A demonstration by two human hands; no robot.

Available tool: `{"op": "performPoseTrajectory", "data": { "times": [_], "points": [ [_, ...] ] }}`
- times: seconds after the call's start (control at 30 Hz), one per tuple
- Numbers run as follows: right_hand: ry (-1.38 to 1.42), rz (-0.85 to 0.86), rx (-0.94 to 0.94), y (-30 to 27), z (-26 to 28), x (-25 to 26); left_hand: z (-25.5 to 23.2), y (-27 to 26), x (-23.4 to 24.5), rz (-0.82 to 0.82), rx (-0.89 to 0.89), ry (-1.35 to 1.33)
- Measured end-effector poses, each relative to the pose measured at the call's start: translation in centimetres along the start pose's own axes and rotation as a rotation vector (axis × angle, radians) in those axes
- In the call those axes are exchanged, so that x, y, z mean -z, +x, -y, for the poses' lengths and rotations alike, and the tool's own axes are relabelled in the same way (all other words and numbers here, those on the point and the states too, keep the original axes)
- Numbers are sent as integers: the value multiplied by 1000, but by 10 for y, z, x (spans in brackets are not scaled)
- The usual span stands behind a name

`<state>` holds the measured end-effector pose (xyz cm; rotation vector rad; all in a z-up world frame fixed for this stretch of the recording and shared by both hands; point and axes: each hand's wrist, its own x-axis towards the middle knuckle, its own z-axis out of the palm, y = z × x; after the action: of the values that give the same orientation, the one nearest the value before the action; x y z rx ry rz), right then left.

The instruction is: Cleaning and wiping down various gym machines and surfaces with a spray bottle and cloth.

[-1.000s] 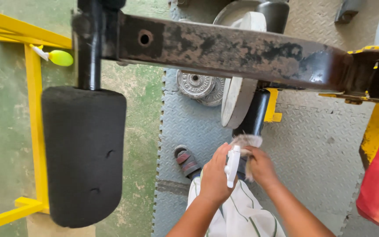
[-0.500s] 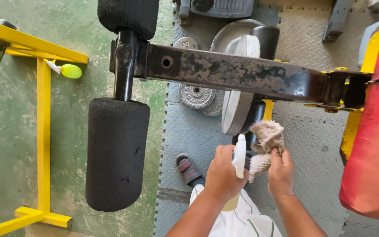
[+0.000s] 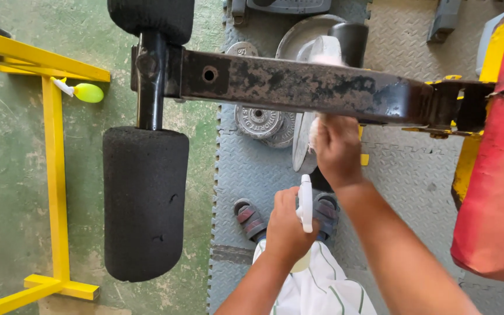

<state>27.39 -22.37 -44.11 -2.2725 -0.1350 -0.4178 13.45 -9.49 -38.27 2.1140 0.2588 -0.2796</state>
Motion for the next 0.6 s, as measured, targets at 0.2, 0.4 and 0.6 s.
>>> {"op": "performPoseTrajectory", "data": {
  "times": [0.2,0.4,0.6],
  "points": [
    [-259,305,226,-25,-6,-13,-3,-5,16,-29,-54,-23],
    [-284,457,370,-115,-23,-11,7,-11,20,-30,-36,-58],
    [-685,707,539,-127,-38,-2,9,-13,23,-22,-15,-60]
  ]
}}
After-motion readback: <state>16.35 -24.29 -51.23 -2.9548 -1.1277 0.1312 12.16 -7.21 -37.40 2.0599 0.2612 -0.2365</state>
